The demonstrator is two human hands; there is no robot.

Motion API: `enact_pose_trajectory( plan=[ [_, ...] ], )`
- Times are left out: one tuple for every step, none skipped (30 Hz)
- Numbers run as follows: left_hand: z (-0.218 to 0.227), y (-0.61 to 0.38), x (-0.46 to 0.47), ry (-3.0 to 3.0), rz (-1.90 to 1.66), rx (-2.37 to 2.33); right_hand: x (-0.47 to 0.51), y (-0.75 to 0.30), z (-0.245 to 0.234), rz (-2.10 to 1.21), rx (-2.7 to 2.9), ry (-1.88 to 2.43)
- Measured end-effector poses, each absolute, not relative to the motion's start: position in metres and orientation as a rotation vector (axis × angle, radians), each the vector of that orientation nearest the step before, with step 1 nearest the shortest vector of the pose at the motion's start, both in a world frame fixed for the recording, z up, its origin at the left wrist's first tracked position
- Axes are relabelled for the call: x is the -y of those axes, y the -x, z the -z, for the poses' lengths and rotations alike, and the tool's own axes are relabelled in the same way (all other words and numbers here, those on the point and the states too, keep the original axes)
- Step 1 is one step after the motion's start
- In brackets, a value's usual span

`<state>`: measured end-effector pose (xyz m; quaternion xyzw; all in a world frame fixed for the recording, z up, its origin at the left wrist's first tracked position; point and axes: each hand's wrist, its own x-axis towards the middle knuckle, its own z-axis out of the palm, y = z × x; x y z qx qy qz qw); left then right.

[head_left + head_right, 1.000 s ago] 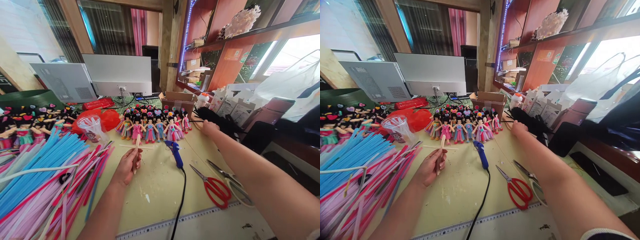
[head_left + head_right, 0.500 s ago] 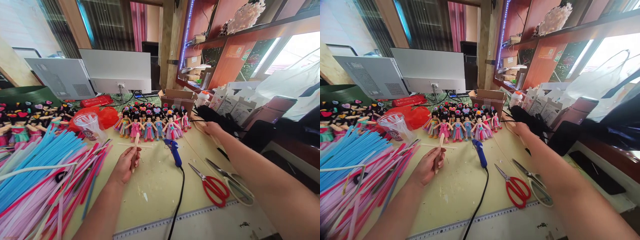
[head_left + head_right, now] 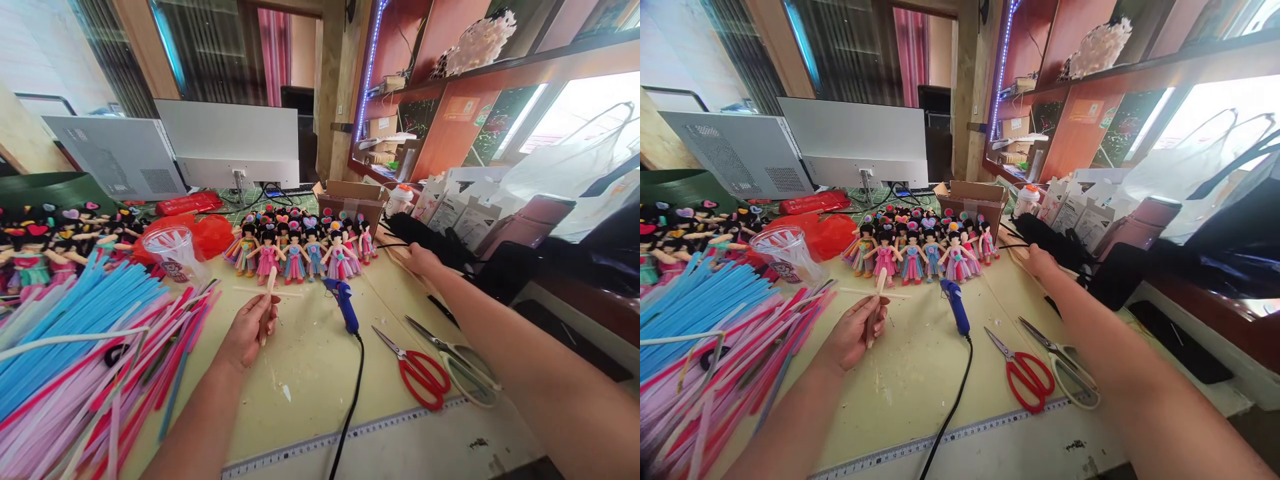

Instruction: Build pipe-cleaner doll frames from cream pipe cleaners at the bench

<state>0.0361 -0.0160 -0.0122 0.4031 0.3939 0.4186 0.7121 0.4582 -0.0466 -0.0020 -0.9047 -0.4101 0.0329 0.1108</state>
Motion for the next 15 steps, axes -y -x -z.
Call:
enact_pose_trajectory(
  plan=[
    [0.012, -0.036, 0.016, -0.893, -0.927, -0.874, 0.044, -0.455, 0.001, -0.072, 1.191, 2.714],
    [0.012, -0.036, 0.016, -0.894, -0.927, -0.875, 0.041, -0.453, -0.001, -0.049, 1.187, 2.754],
    [0.012, -0.036, 0.017, -0.895, -0.927, -0.875, 0.038, -0.45, -0.002, -0.031, 1.192, 2.788],
    [0.012, -0.036, 0.017, -0.897, -0.929, -0.876, 0.036, -0.448, -0.003, -0.017, 1.2, 2.817],
    [0.012, -0.036, 0.016, -0.898, -0.93, -0.876, 0.033, -0.447, -0.004, -0.003, 1.209, 2.843],
    [0.012, -0.036, 0.016, -0.897, -0.93, -0.877, 0.03, -0.446, -0.005, 0.015, 1.216, 2.865],
    [0.012, -0.036, 0.016, -0.895, -0.927, -0.88, 0.027, -0.445, -0.006, 0.039, 1.223, 2.881],
    [0.013, -0.035, 0.016, -0.893, -0.925, -0.885, 0.025, -0.445, -0.006, 0.071, 1.234, 2.888],
    [0.013, -0.035, 0.015, -0.894, -0.923, -0.895, 0.022, -0.445, -0.006, 0.107, 1.248, 2.89],
    [0.012, -0.035, 0.015, -0.898, -0.921, -0.913, 0.02, -0.446, -0.006, 0.142, 1.265, 2.887],
    [0.012, -0.034, 0.015, -0.91, -0.917, -0.939, 0.019, -0.446, -0.007, 0.17, 1.282, 2.883],
    [0.011, -0.033, 0.014, -0.936, -0.912, -0.972, 0.017, -0.448, -0.007, 0.186, 1.294, 2.882],
    [0.01, -0.031, 0.014, -0.984, -0.901, -1.012, 0.016, -0.449, -0.007, 0.189, 1.301, 2.883],
    [0.01, -0.029, 0.014, -1.059, -0.893, -1.06, 0.014, -0.45, -0.007, 0.182, 1.299, 2.889],
    [0.009, -0.027, 0.014, -1.155, -0.885, -1.113, 0.013, -0.452, -0.007, 0.169, 1.287, 2.897]
  ],
)
